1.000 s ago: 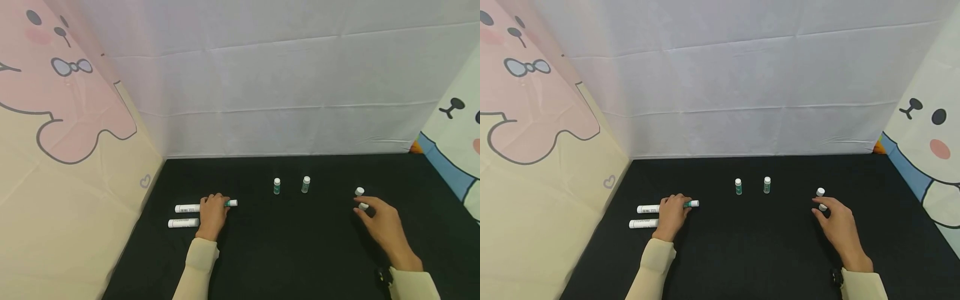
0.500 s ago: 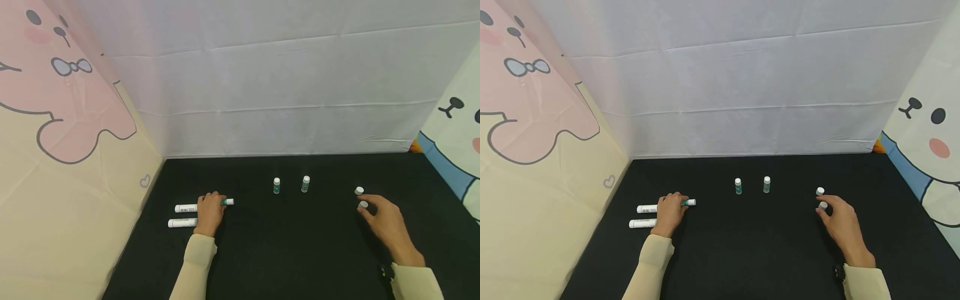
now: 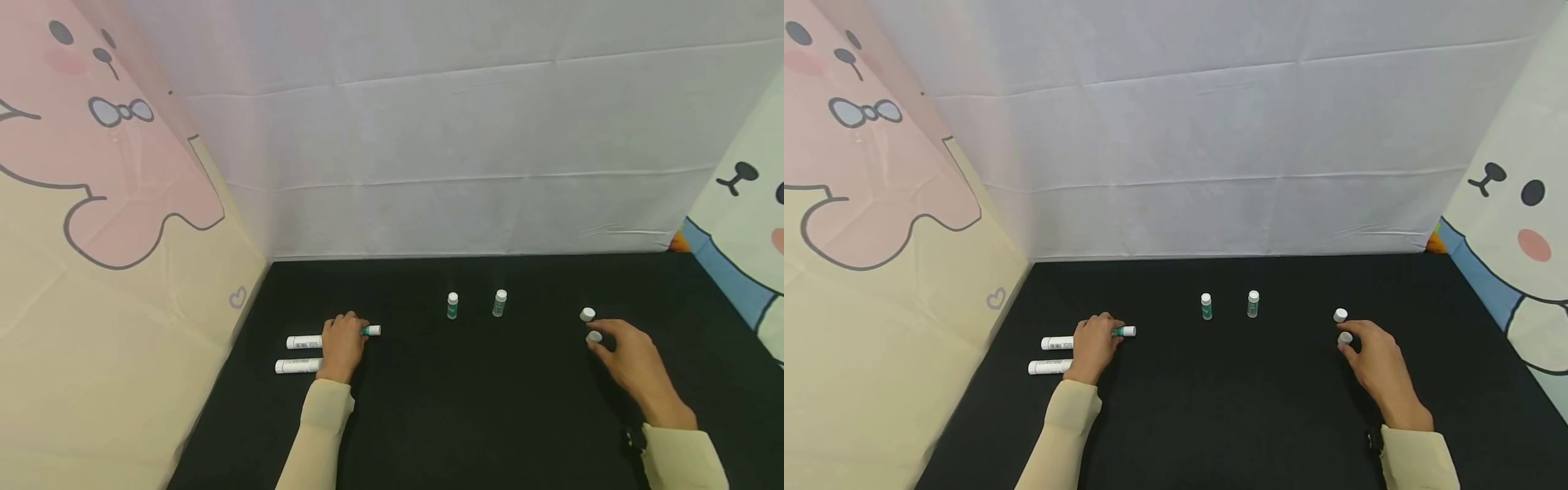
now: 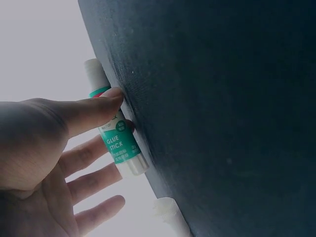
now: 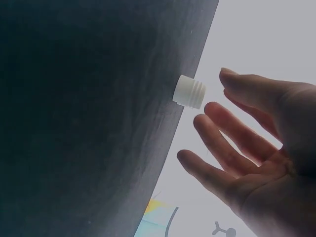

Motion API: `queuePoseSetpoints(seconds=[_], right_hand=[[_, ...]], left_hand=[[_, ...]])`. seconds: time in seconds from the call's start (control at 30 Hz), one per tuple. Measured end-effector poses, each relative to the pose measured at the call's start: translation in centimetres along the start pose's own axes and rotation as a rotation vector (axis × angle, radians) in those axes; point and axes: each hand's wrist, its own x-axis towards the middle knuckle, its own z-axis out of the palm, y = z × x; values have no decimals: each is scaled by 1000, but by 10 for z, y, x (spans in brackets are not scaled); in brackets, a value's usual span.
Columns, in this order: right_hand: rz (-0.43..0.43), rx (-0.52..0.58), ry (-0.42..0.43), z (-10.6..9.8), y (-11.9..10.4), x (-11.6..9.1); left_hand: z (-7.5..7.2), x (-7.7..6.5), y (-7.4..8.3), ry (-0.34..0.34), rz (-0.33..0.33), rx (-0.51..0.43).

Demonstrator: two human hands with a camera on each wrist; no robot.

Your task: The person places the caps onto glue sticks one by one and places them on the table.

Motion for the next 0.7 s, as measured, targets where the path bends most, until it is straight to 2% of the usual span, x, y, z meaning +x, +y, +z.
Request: queuePoseSetpoints(seconds=[0.43,0.7], right_hand=[[49,-28,-137,-4,-1,5],[64,-21,-130,-4,1,8]], left_hand=[[2,2,-1,-49,-27,-2],[2,2,-1,-52,-32,-12]])
